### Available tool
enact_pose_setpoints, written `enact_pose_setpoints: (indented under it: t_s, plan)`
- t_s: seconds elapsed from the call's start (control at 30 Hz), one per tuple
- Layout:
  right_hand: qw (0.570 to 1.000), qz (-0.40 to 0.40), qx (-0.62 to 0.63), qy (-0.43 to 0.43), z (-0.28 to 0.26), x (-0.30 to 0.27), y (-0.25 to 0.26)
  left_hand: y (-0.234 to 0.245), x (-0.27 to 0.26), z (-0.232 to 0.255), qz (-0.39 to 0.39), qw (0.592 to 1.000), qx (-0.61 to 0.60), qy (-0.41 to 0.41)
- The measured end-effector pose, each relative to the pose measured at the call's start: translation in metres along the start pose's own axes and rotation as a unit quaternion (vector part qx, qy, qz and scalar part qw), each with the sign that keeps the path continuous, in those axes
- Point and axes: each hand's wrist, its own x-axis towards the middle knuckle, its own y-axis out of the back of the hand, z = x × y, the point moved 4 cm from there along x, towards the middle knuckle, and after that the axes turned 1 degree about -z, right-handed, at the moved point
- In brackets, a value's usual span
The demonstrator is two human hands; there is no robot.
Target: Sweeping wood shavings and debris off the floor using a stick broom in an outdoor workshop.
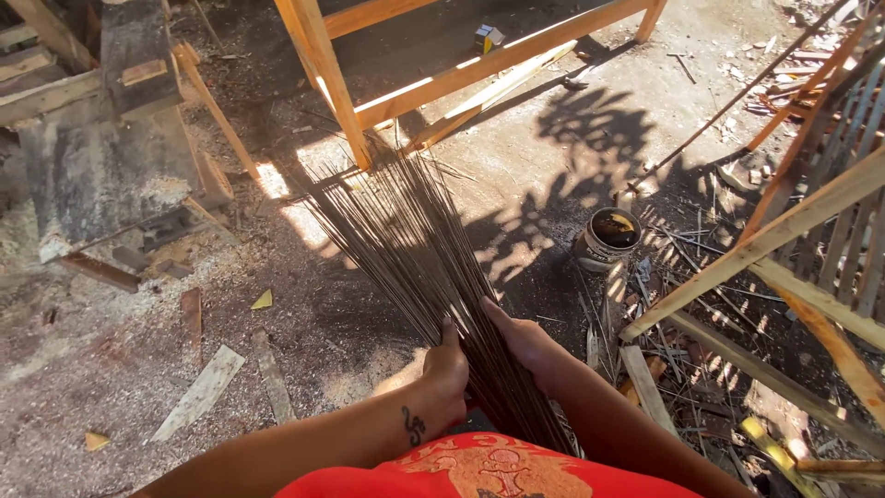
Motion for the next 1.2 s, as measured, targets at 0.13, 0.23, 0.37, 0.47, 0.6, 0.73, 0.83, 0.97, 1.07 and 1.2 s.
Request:
enact_pose_setpoints:
  t_s: [0.13, 0.23, 0.37, 0.47, 0.6, 0.73, 0.83, 0.97, 1.07, 1.2]
  plan:
    - [1.000, 0.007, 0.018, 0.005, 0.005, 0.014, 0.007, 0.003, 0.004, 0.002, 0.004, 1.000, 0.011, -0.005]
    - [0.999, 0.011, -0.030, 0.001, 0.024, 0.036, 0.032, 0.008, 0.013, 0.001, 0.019, 1.000, 0.001, -0.006]
    - [0.975, -0.031, -0.212, -0.053, 0.029, 0.009, 0.046, 0.014, 0.020, 0.004, 0.067, 0.996, -0.052, 0.019]
    - [0.942, -0.077, -0.299, -0.130, 0.070, 0.017, 0.072, 0.022, 0.022, 0.015, 0.092, 0.992, -0.088, -0.013]
    - [0.931, -0.097, -0.311, -0.161, 0.112, 0.013, 0.091, 0.033, 0.010, 0.034, 0.187, 0.978, 0.002, 0.090]
    - [0.946, -0.146, -0.261, -0.125, 0.112, -0.011, 0.092, 0.025, 0.046, 0.052, 0.162, 0.986, -0.034, 0.035]
    - [0.962, -0.128, -0.216, -0.103, 0.099, -0.017, 0.084, 0.012, 0.050, 0.075, 0.134, 0.988, -0.076, 0.025]
    - [0.985, -0.048, -0.128, -0.101, 0.068, -0.002, 0.067, 0.009, 0.107, 0.110, 0.024, 1.000, 0.007, 0.012]
    - [0.993, -0.017, -0.058, -0.102, 0.040, 0.035, 0.054, 0.018, 0.175, 0.141, -0.040, 0.999, -0.021, 0.007]
    - [0.993, 0.013, -0.045, -0.110, 0.015, 0.130, 0.050, 0.051, 0.235, 0.192, -0.034, 0.997, 0.060, 0.031]
